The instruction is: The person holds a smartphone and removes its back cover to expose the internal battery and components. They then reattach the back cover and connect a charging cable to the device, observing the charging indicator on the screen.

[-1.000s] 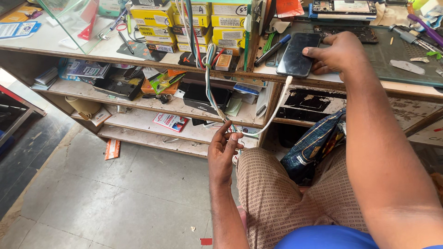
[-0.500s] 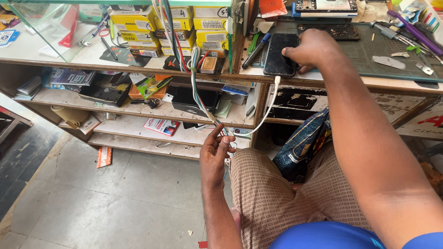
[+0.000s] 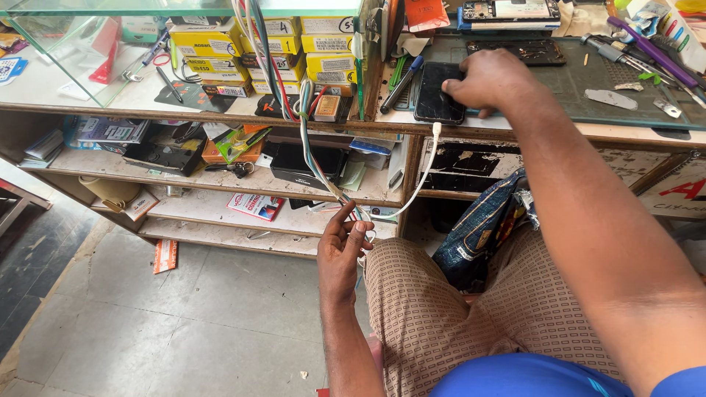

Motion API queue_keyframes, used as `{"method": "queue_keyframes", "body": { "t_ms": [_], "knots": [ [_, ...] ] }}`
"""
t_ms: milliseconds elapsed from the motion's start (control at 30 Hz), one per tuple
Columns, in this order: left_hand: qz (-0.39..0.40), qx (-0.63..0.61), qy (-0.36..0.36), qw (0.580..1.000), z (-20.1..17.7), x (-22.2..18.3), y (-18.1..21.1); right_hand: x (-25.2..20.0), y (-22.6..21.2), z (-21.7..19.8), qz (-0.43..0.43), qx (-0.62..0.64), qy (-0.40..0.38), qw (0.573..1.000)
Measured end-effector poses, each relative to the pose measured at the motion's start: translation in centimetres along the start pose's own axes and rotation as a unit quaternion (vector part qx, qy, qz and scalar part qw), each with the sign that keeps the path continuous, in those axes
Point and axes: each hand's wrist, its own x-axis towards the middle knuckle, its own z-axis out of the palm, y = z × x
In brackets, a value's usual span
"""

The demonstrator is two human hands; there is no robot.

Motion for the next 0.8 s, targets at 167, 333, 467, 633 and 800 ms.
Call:
{"method": "queue_keyframes", "body": {
  "t_ms": [167,333,467,633,800],
  "knots": [
    [-0.012,0.015,-0.004,1.000,0.3,-0.3,0.1,2.7,3.5,-0.3,-0.031,-0.023,0.061,0.997],
    [-0.013,0.025,-0.025,0.999,1.3,-0.3,0.3,7.6,6.4,-2.5,-0.075,-0.033,0.159,0.984],
    [-0.046,0.119,-0.028,0.991,2.5,-0.3,0.6,10.6,5.5,-4.1,-0.070,-0.009,0.136,0.988],
    [-0.075,0.183,-0.028,0.980,3.1,-0.3,1.2,8.7,2.6,-4.2,-0.165,0.036,0.087,0.982],
    [-0.075,0.212,-0.016,0.974,3.4,-0.2,1.0,1.5,0.6,-1.2,-0.397,0.098,0.211,0.888]
  ]
}}
